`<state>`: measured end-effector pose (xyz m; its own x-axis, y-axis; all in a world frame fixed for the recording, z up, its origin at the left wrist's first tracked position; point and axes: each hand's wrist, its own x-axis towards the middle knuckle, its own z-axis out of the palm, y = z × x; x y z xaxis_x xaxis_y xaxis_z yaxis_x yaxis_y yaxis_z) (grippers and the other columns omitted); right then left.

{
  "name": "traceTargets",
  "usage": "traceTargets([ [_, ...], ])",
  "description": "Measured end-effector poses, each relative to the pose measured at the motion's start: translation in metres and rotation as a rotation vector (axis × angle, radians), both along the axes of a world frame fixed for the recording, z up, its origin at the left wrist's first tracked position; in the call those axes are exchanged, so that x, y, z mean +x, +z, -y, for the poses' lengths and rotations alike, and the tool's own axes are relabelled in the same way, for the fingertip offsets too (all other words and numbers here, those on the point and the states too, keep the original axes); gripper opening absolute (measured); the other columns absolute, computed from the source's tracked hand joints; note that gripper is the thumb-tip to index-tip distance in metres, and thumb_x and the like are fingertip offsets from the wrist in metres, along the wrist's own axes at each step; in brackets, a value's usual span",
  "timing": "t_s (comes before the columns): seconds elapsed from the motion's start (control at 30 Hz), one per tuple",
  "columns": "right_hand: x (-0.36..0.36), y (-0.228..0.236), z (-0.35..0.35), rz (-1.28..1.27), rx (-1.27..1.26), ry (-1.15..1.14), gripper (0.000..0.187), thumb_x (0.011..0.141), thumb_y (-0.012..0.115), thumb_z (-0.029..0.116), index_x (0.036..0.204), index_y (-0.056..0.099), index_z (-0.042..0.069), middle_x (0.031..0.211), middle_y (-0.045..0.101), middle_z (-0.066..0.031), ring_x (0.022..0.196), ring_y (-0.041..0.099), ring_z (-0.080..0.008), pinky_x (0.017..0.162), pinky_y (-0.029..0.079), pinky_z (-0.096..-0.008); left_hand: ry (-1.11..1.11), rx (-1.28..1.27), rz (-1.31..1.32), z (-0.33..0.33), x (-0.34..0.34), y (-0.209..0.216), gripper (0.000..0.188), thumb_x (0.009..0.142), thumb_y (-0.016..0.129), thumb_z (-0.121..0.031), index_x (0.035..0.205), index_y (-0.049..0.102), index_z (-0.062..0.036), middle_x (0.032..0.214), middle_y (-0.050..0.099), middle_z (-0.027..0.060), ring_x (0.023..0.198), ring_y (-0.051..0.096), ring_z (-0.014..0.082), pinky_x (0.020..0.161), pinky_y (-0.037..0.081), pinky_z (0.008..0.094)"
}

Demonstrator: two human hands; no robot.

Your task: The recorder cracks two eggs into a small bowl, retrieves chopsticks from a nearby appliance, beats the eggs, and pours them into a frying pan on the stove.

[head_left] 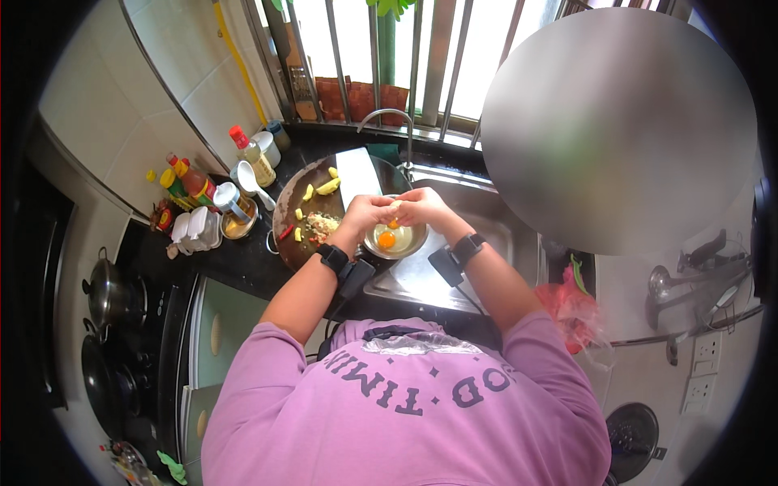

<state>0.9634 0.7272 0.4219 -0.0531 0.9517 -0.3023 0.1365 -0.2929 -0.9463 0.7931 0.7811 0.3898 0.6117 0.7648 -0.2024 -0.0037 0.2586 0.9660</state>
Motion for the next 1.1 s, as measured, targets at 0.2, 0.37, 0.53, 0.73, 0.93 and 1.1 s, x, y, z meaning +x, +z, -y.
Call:
traceTargets([
  [0.2,-0.005,-0.015,-0.006,0.014,0.016,-0.085,0.038,0.075,0.060,0.013,0.106,0.057,-0.010,0.085,0.064,-0.0154,0.072,0.065,-0.0166,0.065,0.054,-0.0228,0.024,0.096,-0.002,-0.003,0.006,-0.011,0.020,0.078,0.065,-0.007,0.095,0.065,0.0034,0.081,0.064,0.0053,0.068,0.059,0.0114,0.063,0.047,0.0230],
  [0.37,-0.009,-0.017,-0.008,0.118,0.015,-0.104,0.036,0.075,0.059,0.012,0.104,0.058,-0.010,0.084,0.064,-0.0140,0.071,0.065,-0.0154,0.064,0.054,-0.0225,0.061,0.119,-0.034,-0.001,0.008,-0.014,0.020,0.077,0.063,-0.007,0.095,0.065,0.0027,0.080,0.065,0.0047,0.068,0.059,0.0107,0.063,0.047,0.0228],
  [0.53,-0.011,-0.017,-0.010,0.146,0.005,-0.094,0.035,0.075,0.060,0.011,0.103,0.059,-0.010,0.084,0.064,-0.0132,0.070,0.065,-0.0147,0.063,0.054,-0.0224,0.080,0.248,-0.128,-0.006,0.010,-0.023,0.022,0.075,0.063,-0.009,0.094,0.067,0.0004,0.081,0.067,0.0054,0.071,0.061,0.0106,0.067,0.048,0.0236],
  [0.73,-0.012,-0.021,-0.012,0.171,-0.008,-0.091,0.035,0.074,0.060,0.011,0.103,0.060,-0.010,0.084,0.064,-0.0133,0.070,0.065,-0.0143,0.063,0.053,-0.0218,0.036,0.374,-0.236,-0.006,0.007,-0.018,0.023,0.077,0.064,-0.007,0.098,0.066,0.0012,0.087,0.066,0.0048,0.078,0.060,0.0107,0.073,0.048,0.0243],
  [0.93,-0.013,-0.012,-0.008,0.261,0.041,-0.072,0.033,0.070,0.059,0.014,0.099,0.066,-0.001,0.081,0.068,-0.0122,0.069,0.066,-0.0143,0.065,0.053,-0.0241,0.063,0.438,-0.248,-0.010,0.002,-0.025,0.027,0.075,0.063,-0.012,0.100,0.066,-0.0033,0.085,0.069,0.0079,0.077,0.064,0.0123,0.072,0.049,0.0245],
  [1.1,-0.004,-0.006,-0.001,0.755,0.414,0.189,0.036,0.069,0.059,0.016,0.102,0.066,0.006,0.088,0.066,-0.0146,0.082,0.063,-0.0294,0.078,0.050,-0.0328,-0.061,0.635,-0.335,-0.011,-0.008,-0.012,0.028,0.077,0.062,-0.006,0.104,0.064,-0.0017,0.089,0.065,0.0051,0.079,0.060,0.0103,0.073,0.048,0.0230],
])
